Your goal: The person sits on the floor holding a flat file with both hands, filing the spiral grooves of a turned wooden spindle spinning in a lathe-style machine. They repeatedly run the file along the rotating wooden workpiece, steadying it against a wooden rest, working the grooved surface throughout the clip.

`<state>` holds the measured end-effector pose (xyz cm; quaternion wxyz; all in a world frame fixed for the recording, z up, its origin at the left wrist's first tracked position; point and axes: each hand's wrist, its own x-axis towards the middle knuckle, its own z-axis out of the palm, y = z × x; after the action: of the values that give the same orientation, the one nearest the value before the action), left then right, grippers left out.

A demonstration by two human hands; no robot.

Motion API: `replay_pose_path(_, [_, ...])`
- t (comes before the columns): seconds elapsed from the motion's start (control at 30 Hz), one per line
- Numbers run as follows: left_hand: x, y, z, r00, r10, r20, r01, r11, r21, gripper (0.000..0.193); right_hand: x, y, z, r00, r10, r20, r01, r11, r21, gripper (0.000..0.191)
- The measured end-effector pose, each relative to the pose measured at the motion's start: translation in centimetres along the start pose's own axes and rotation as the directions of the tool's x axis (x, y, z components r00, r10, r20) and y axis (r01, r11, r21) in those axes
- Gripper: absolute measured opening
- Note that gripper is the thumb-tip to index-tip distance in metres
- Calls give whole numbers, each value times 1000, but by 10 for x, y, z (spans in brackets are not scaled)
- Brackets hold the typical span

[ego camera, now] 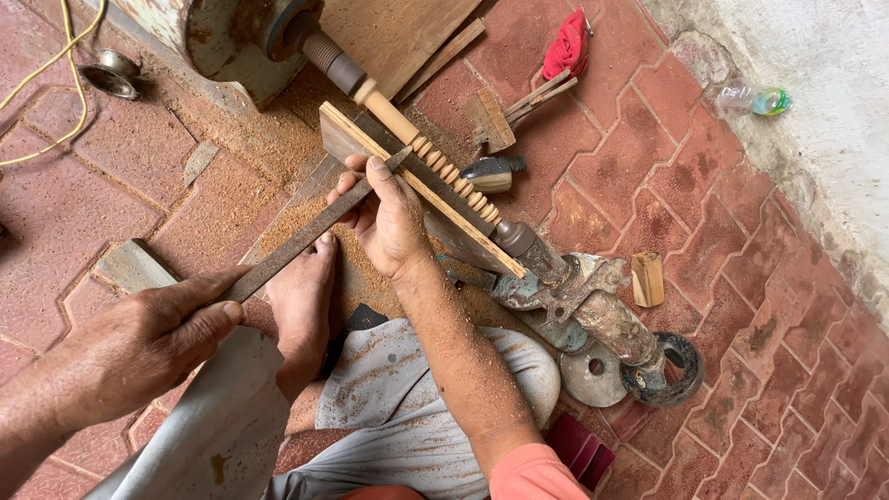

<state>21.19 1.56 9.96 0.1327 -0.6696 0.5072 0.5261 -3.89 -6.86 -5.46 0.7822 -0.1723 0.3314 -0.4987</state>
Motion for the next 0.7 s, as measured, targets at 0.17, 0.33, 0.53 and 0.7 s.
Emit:
replay_pose_path(0.17, [-3,0,5,1000,14,-26,-13,1000,21,53,-1,-2,3,1000,-1,0,1,1000,12,31])
replay_pose_path(0.33, [-1,-6,16,995,93,-41,-95,994,-57,58,-1,-3,3,1000,12,11,-12,999,33,30])
replay_pose_path(0.53, [-2,-7,24,994,97,-48,-101,990,-100,56,-4,-5,3,1000,21,14,-22,1000,9,29])
replay_pose_path(0.7, [-7,-5,28,999,31,-39,-34,997,-67,56,-6,-8,5,998,40,38,-41,999,2,30])
